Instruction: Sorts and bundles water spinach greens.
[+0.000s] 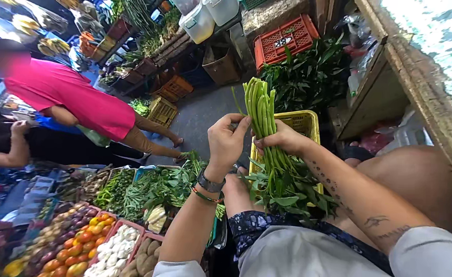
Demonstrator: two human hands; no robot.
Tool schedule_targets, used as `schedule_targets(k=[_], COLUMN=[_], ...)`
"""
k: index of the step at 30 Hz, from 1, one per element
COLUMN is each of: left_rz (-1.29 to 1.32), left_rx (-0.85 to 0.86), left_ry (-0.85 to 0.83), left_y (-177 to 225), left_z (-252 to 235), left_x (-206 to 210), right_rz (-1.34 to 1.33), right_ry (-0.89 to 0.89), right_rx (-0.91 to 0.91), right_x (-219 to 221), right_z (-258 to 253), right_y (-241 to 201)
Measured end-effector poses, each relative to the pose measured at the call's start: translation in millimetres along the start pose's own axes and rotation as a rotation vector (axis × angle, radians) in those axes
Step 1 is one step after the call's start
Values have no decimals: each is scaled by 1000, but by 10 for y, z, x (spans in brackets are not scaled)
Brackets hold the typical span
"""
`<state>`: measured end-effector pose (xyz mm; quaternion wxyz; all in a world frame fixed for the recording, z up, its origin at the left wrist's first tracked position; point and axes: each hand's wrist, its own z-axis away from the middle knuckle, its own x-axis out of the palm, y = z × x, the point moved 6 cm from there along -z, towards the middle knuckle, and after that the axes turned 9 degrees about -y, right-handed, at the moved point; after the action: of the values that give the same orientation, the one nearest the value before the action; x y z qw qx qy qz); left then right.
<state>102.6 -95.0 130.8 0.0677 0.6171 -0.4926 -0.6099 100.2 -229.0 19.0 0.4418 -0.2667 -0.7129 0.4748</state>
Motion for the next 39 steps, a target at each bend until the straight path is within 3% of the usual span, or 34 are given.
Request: schedule_targets(k=[3, 6, 8, 9, 11, 13, 15, 19, 21, 24, 29, 32, 36, 39], left_rz=[133, 291, 216, 111, -35, 0, 59, 366, 443, 378, 568, 643, 708, 673], left_rx=[35, 140, 92, 17, -141, -180, -99, 214, 257, 166, -17, -97, -60, -68], left_ry=[134, 332, 355, 288, -15, -309, -406, -286, -218, -192, 37, 133, 88, 144], left_y=[105, 292, 365, 331, 155, -28, -61, -234, -315, -424, -785, -856, -864, -905], left_z=[-135, -330, -426, -451, -375, -163, 71, 185, 311, 669, 1160, 1386, 1378, 1366], left_x=[-153, -702, -959, -1002, -881, -599, -300, 131, 309, 552, 695, 693, 620, 664], right_rz=[48, 230, 422, 503, 595, 616, 617, 762, 845, 844, 401, 293, 316, 324], right_ry=[-24, -3, 66, 93, 136, 168, 138, 61, 83, 164, -326, -287, -331, -305], right_rx=[-36, 15, 42, 31, -5, -58, -51, 41, 89, 156, 280, 167, 287, 339], right_x=[-1, -61, -110, -96, -41, 13, 96, 300, 319, 400, 716, 856, 905, 851], right_z=[-5, -18, -45, -56, -52, -18, 20, 46, 170, 464, 683, 560, 475, 448], right_y=[-106, -7, 80, 95, 102, 90, 126, 371, 518, 806, 919, 1044, 1147, 1106])
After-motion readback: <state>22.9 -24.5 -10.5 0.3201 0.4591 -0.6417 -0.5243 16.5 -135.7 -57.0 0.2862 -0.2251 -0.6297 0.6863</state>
